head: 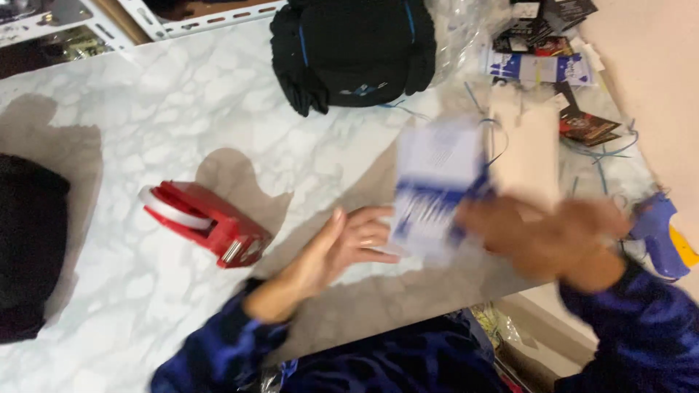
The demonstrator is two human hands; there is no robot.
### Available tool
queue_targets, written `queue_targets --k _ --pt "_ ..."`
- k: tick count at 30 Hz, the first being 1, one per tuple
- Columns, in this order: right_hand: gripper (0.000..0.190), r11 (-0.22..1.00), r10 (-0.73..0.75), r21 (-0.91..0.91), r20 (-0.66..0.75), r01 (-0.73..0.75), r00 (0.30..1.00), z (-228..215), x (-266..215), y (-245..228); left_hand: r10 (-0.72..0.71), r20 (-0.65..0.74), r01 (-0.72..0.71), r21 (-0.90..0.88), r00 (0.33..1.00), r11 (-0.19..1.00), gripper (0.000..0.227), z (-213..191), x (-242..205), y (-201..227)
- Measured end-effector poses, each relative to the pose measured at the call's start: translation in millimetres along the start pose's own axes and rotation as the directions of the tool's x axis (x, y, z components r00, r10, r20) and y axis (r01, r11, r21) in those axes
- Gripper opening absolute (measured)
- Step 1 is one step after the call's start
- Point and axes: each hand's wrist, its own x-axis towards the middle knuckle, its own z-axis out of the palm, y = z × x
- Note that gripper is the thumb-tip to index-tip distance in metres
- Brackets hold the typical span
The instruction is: The person assembles hair clips by inserting black plastic clips into small white and blue cardboard packaging cards. They handle the clips and cards by hand, repeatedly picking up a clip and inserting it into the packaging slot, then placing the finished item on the table.
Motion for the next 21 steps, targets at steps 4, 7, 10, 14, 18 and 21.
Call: queue_targets --k 4,7,10,14,18,21 --pt "0.031 -0.605 -0.081 -0.787 0.213 0.122 0.974 101.0 94.2 76.9 -0.081 -0.338 -0.092 -0.466 0.937 0.880 0.059 3.0 28.7 -73.3" --pt "0.040 -0.890 -0.189 -0.441 0.121 -0.118 0.974 164.9 74.8 49.4 0.004 -0.525 -0.092 -0.141 0.851 0.986 0.049 -21.9 24.7 -73.4" --pt "0.108 -0.639 -0.523 -0.529 -0.232 -0.558 0.820 163.3 38.8 35.3 0.131 -0.592 0.030 0.255 0.795 0.966 0.055 -50.6 14.9 -76.9" --pt "0.139 -0.053 -0.634 -0.535 -0.634 -0.843 0.442 96.0 -11.1 61.5 0.186 -0.650 0.225 0.495 0.737 0.839 0.057 -63.6 6.0 -84.5" --pt "0.093 -0.080 -0.750 -0.559 -0.512 -0.825 0.420 84.8 31.6 70.5 0.303 -0.622 0.152 0.570 0.722 0.808 0.080 -35.8 0.4 -55.2" --pt "0.071 -0.589 -0.648 -0.534 -0.137 -0.607 0.749 79.1 50.4 70.6 0.428 -0.537 0.080 0.686 0.727 0.723 0.110 -26.1 -6.2 -54.3"
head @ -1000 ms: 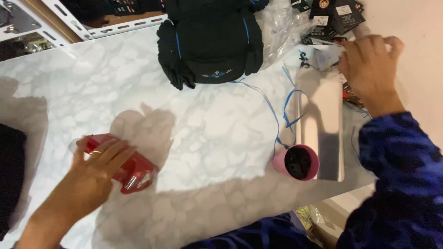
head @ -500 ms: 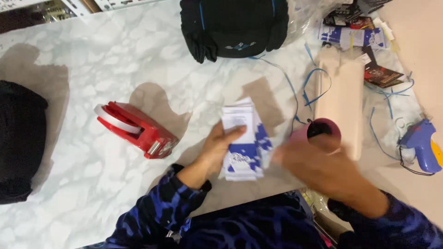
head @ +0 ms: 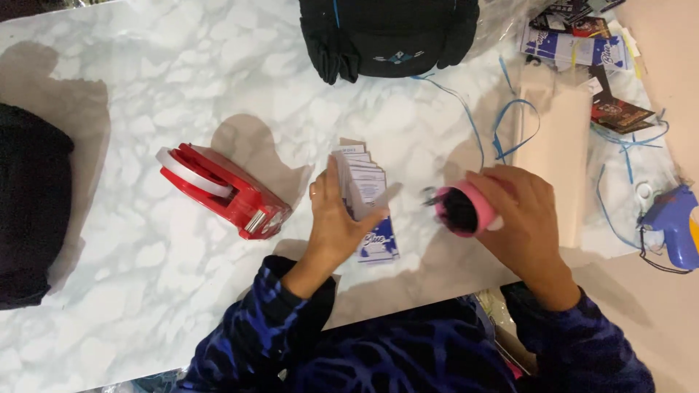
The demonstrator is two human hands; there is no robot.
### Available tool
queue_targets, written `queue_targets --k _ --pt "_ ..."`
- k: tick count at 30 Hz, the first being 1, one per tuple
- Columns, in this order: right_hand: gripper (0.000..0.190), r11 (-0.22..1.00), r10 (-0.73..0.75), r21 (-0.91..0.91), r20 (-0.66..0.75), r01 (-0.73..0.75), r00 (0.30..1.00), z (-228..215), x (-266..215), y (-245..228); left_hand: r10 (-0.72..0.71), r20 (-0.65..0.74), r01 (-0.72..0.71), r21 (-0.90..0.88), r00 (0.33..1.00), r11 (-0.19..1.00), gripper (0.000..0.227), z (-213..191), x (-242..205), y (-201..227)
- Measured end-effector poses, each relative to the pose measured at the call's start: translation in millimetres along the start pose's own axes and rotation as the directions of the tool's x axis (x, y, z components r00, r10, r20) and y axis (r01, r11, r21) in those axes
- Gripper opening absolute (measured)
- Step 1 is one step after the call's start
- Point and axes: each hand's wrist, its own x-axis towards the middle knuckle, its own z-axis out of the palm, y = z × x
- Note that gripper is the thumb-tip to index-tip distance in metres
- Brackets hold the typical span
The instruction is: The person assembles hair clips by inserting black plastic clips into small white and blue cardboard packaging cards. They handle the clips and cards by hand, repeatedly picking up a clip and inserting it into the packaging slot, then placing the finished item on the table.
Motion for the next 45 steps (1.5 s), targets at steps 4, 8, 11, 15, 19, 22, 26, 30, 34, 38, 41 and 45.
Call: queue_targets --k 4,8,11,15,19,22,26,30,34,38,41,45 --pt "0.074 0.939 -0.121 -0.301 0.162 0.166 0.979 19.6 2.1 3.5 0.077 0.021 -0.080 0.328 0.997 0.941 0.140 12.4 -12.8 -11.8" --pt "0.076 0.898 -0.100 -0.405 0.198 0.174 0.975 23.6 1.2 3.2 0.046 0.065 -0.071 0.460 0.997 0.885 0.136 19.5 -12.9 -21.2" --pt "0.061 0.844 -0.124 -0.495 0.193 0.206 0.973 9.4 9.3 -5.1 0.077 0.059 -0.095 0.441 0.995 0.893 0.126 17.3 -14.3 -22.1" --pt "0.058 0.864 -0.127 -0.466 0.159 0.188 0.979 5.8 9.0 -0.7 0.093 0.059 -0.109 0.464 0.994 0.879 0.123 27.0 -17.3 -25.9" --pt "0.062 0.976 0.085 -0.213 0.139 -0.054 0.987 8.0 15.0 0.5 0.149 0.069 -0.164 0.461 0.986 0.872 0.129 34.1 -20.0 -23.9" --pt "0.067 0.937 0.312 0.087 0.232 -0.339 0.921 -5.1 24.6 -5.9 0.187 0.080 -0.201 0.489 0.979 0.849 0.138 33.2 -21.2 -16.3" --pt "0.083 0.720 0.558 0.424 0.118 -0.550 0.822 -4.5 9.5 17.1 0.177 0.110 -0.207 0.591 0.978 0.779 0.142 37.3 -20.3 -8.8" --pt "0.068 0.776 0.551 0.426 -0.095 -0.466 0.829 -43.2 -25.8 90.0 0.156 0.114 -0.189 0.740 0.981 0.646 0.135 44.9 -17.9 -12.2" --pt "0.076 0.875 0.484 0.165 -0.346 -0.456 0.804 -62.1 -77.8 155.8 0.117 0.138 -0.179 0.650 0.984 0.738 0.137 41.7 -23.6 -8.4" --pt "0.078 0.845 0.533 0.188 -0.379 -0.500 0.757 -57.9 -93.3 171.9 0.138 0.081 -0.160 0.570 0.987 0.806 0.151 40.0 -24.4 -19.4" --pt "0.077 0.870 0.488 0.137 -0.385 -0.474 0.783 -54.8 -94.4 180.1 -0.160 0.064 0.107 0.495 0.985 0.862 0.137 30.1 -18.2 -23.2" --pt "0.121 0.928 0.371 0.175 -0.452 -0.328 0.811 -47.8 -81.5 130.7 0.060 -0.104 -0.001 0.492 0.993 0.870 0.139 27.4 -22.3 -36.3"
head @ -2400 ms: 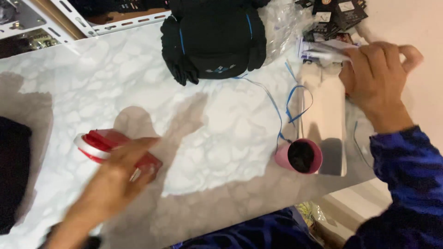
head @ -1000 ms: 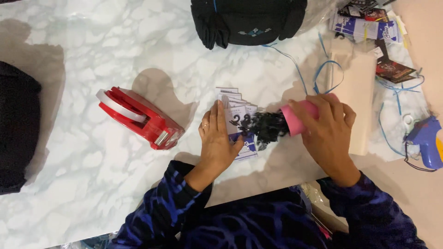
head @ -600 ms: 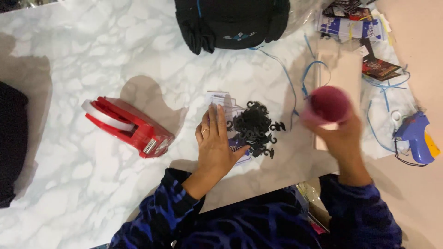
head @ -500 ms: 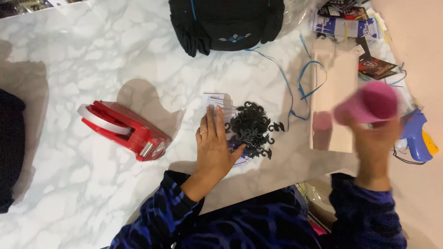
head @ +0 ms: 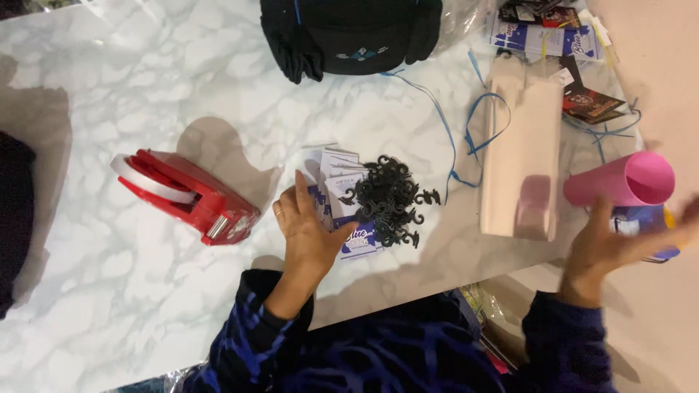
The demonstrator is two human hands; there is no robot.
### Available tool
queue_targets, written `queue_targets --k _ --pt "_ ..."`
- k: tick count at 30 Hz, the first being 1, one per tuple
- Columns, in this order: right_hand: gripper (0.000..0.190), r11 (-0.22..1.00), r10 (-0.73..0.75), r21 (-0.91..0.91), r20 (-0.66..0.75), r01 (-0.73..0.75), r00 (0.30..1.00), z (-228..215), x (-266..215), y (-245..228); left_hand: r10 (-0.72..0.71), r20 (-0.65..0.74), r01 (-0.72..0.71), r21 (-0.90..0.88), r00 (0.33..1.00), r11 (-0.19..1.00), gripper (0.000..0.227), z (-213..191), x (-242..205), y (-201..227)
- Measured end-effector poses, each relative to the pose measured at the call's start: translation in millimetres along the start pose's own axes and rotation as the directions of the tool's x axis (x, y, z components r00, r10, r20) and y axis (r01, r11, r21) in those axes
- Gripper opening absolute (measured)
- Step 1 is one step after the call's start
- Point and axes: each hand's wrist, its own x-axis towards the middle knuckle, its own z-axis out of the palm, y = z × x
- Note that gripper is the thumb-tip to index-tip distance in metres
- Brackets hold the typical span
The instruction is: The person assembles hair clips by inserting black plastic clips into small white and blue cardboard packaging cards. They handle the clips and cards by hand, repeatedly picking up a clip and inserting it into the packaging slot, then placing the finished item on the table.
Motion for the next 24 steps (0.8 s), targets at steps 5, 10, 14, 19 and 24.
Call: queue_targets --k 5,10,14,19,24 --pt "0.057 0.903 -0.295 -0.264 0.190 0.338 0.936 55.4 -29.3 -80.0 -0.198 0.176 0.229 -0.177 0.964 0.957 0.121 -11.4 16.7 25.5" --pt "0.064 0.889 -0.422 0.230 0.750 0.396 0.510 135.5 -48.5 -149.6 -0.186 0.185 0.228 -0.242 0.965 0.943 0.093 -0.3 16.6 24.4" --pt "0.056 0.900 -0.400 0.237 0.780 0.365 0.482 141.9 -57.8 -146.1 -0.194 0.226 0.280 -0.462 0.955 0.842 0.069 -3.0 5.9 12.3" --pt "0.051 0.886 -0.455 0.308 0.719 0.345 0.525 130.9 -39.6 -143.3 -0.282 0.196 0.328 -0.267 0.939 0.906 0.070 -47.0 -1.8 -3.9" --pt "0.052 0.974 -0.227 0.150 0.561 0.173 0.796 156.9 88.0 -94.4 -0.085 0.030 0.086 -0.042 0.996 0.995 0.082 -45.2 -18.8 -27.6"
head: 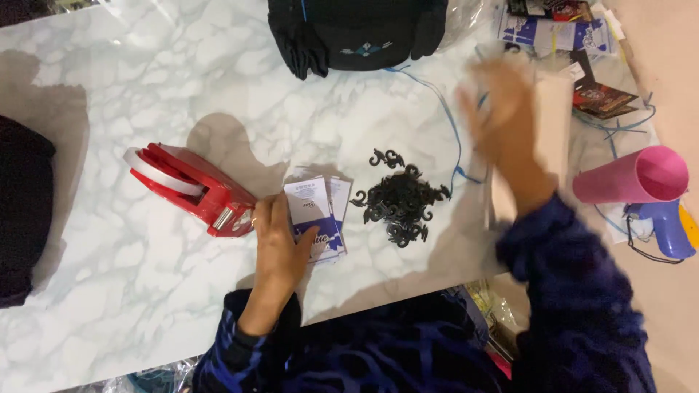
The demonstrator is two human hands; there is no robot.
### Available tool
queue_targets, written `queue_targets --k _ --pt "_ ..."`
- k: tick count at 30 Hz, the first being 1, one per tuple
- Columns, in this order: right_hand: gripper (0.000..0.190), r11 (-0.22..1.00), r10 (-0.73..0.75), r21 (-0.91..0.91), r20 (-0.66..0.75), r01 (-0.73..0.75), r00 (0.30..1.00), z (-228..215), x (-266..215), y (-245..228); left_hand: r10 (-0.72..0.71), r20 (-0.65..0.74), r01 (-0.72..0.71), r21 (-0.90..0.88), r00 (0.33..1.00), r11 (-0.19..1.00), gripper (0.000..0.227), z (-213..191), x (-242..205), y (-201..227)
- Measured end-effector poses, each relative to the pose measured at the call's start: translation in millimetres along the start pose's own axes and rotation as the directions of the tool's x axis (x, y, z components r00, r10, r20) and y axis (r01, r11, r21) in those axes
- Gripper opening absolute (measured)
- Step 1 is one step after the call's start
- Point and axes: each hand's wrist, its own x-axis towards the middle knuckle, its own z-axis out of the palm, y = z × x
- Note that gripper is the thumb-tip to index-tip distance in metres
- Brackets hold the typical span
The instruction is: The person assembles hair clips by inserting black plastic clips into small white and blue cardboard packaging cards. They handle the clips and cards by hand, repeatedly picking up a clip and inserting it into the packaging slot, then placing the finished item on the table.
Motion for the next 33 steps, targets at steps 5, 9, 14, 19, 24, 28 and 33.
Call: queue_targets --k 5,9,14,19,24,28,33 --pt "0.025 0.843 -0.057 -0.538 -0.087 0.001 0.995 10.8 88.6 228.8 0.139 -0.012 -0.129 0.302 0.990 0.945 0.106 -8.4 -9.2 31.6" --pt "0.072 0.706 0.272 -0.701 0.140 -0.098 0.952 15.9 112.6 226.3 0.268 0.023 -0.265 0.242 0.963 0.933 0.090 -32.7 19.6 84.7" --pt "0.011 0.274 -0.198 -0.960 -0.005 0.051 0.980 17.6 96.3 265.5 0.598 0.160 -0.615 0.093 0.785 0.783 0.063 -32.9 79.0 159.0" --pt "0.010 0.511 -0.234 -0.858 -0.191 -0.047 0.953 -16.4 32.7 102.5 0.144 0.562 0.217 -0.525 0.814 0.823 0.081 20.5 150.8 188.5" --pt "0.041 0.792 -0.568 -0.138 0.194 0.595 0.800 1.1 -36.8 -23.6 -0.061 0.689 0.593 -0.571 0.722 0.568 0.046 61.8 160.4 150.0" --pt "0.042 0.967 -0.202 0.129 -0.132 0.219 0.970 4.0 18.2 46.0 0.097 0.469 0.222 -0.579 0.878 0.785 0.034 24.8 122.6 102.0" --pt "0.110 0.828 0.303 0.557 -0.351 -0.062 0.886 62.9 126.4 188.7 0.032 0.344 0.124 -0.423 0.939 0.898 0.035 -28.9 52.4 61.3"
